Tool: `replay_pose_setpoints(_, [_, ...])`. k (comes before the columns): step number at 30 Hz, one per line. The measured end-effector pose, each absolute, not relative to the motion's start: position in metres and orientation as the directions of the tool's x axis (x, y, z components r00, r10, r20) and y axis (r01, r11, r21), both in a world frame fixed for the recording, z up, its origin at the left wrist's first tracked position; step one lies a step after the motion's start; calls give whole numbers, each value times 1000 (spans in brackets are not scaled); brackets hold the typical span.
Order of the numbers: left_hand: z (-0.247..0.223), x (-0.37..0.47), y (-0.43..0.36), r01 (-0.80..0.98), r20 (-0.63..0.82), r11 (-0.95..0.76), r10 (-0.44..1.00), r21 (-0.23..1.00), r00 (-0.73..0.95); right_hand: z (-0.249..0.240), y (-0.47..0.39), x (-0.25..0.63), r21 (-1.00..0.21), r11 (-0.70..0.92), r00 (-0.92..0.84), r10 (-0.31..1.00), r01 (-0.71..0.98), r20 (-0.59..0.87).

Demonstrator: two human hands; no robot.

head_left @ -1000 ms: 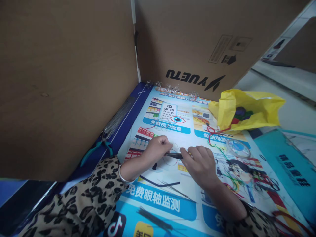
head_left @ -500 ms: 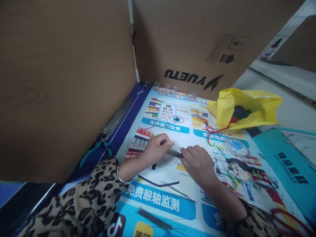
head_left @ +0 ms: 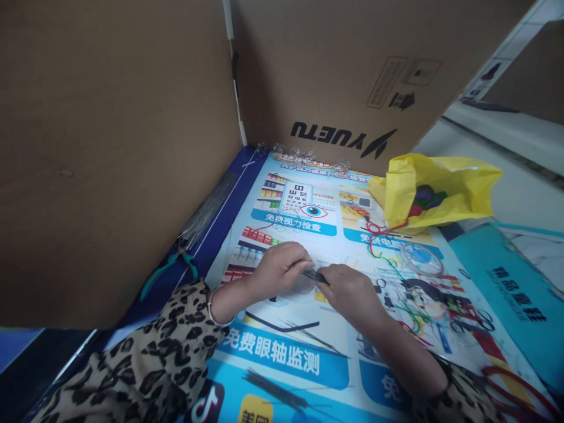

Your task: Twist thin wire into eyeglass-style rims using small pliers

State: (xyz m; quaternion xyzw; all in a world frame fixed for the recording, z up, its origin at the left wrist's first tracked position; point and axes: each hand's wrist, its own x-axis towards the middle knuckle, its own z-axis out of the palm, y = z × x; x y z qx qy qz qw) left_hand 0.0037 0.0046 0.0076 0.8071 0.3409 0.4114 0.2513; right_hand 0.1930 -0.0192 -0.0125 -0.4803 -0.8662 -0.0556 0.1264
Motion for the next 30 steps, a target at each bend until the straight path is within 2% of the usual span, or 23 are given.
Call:
replay_pose_setpoints(3, [8, 3, 4, 376, 545, -692, 720, 616, 430, -8, -14, 195, -32, 542, -521, 820, 839, 236])
replay_pose_setpoints(6, [5, 1, 8, 488, 540, -621, 780, 613, 315, -4, -7, 202, -29, 513, -493, 838, 858, 232])
replay_pose_setpoints(9, [-1, -2, 14, 609, 548, -574, 796, 547, 258, 0, -3, 209, -151, 444, -406, 885, 883, 228])
replay_pose_setpoints(12, [-7, -5, 17, 690, 587, -595, 753, 412, 299, 2, -2, 210, -271, 388, -350, 920, 881, 177])
replay_pose_setpoints(17, [-10, -3, 14, 729, 614, -646, 675, 225, 409, 1, -7, 203, -215, 385, -364, 922, 898, 129])
replay_pose_setpoints(20, [-10, -1, 13, 682, 595, -685, 668, 258, 446, -2, -9, 202, -148, 349, -339, 936, 925, 91])
replay_pose_setpoints(23, [-7, 0, 14, 585, 542, -705, 697, 401, 469, -2, -8, 204, -69, 310, -305, 949, 948, 81])
replay_pose_setpoints(26, [-5, -1, 17, 581, 425, -627, 779, 519, 461, -2, -5, 210, -16, 272, -270, 959, 962, 87])
replay_pose_setpoints(28, [-6, -2, 20, 669, 335, -543, 840, 508, 427, -3, -2, 213, 19, 248, -248, 965, 969, 84])
replay_pose_setpoints(30, [-9, -1, 22, 769, 262, -472, 881, 432, 393, -5, 0, 216, 56, 233, -237, 968, 971, 82])
